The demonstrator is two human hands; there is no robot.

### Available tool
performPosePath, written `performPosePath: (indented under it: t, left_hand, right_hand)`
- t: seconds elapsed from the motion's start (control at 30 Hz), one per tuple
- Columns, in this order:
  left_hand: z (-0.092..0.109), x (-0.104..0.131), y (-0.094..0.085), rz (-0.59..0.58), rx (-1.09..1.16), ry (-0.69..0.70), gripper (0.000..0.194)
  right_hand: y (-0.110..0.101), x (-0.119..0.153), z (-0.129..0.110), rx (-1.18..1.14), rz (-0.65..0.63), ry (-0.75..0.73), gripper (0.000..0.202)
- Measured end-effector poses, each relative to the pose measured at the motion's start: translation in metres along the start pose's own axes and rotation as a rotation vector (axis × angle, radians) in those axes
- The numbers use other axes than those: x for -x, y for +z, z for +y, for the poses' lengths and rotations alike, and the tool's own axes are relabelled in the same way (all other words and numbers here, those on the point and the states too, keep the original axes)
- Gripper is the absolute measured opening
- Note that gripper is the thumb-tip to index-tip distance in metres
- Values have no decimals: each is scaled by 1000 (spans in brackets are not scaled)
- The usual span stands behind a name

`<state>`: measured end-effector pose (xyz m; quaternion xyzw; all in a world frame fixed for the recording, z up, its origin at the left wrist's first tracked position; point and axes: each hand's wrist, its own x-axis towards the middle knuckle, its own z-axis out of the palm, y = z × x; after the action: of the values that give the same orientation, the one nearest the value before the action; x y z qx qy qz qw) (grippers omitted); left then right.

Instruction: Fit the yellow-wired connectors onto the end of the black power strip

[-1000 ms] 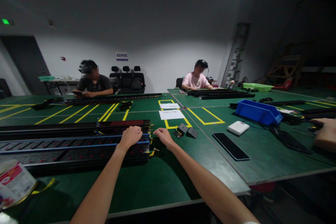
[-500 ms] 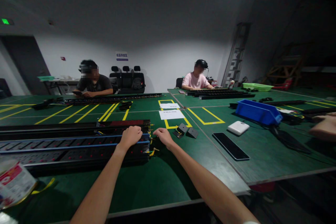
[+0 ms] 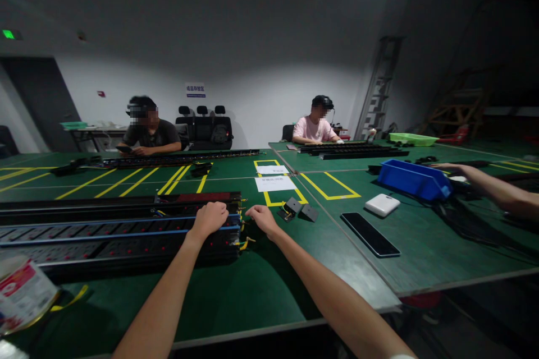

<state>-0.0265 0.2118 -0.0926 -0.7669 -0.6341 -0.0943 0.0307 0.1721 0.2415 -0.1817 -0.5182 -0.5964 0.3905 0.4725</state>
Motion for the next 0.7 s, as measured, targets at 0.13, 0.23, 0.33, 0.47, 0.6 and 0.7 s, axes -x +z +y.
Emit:
performPosePath:
  t: [0.13, 0.23, 0.33, 0.47, 0.6, 0.7]
  left_hand:
    - [0, 0, -1, 3, 4, 5, 30]
    - [0, 0, 0, 9, 6, 10, 30]
    - [0, 0, 0, 11, -2, 0, 30]
    - [0, 0, 0, 9, -9, -6, 30]
    - [0, 0, 1, 11, -5, 2, 30]
    - [-1, 0, 1, 14, -4, 5, 30]
  right_hand:
    - [-1, 1, -1, 3, -6, 1, 23]
    - [-1, 1, -2, 5, -10, -5, 23]
    - [0, 1, -3, 15, 3, -18, 23]
    - [0, 1, -4, 32, 10, -13, 23]
    - [-1, 3, -6, 39, 10, -4, 24]
    - [-1, 4, -6, 29, 8, -11, 24]
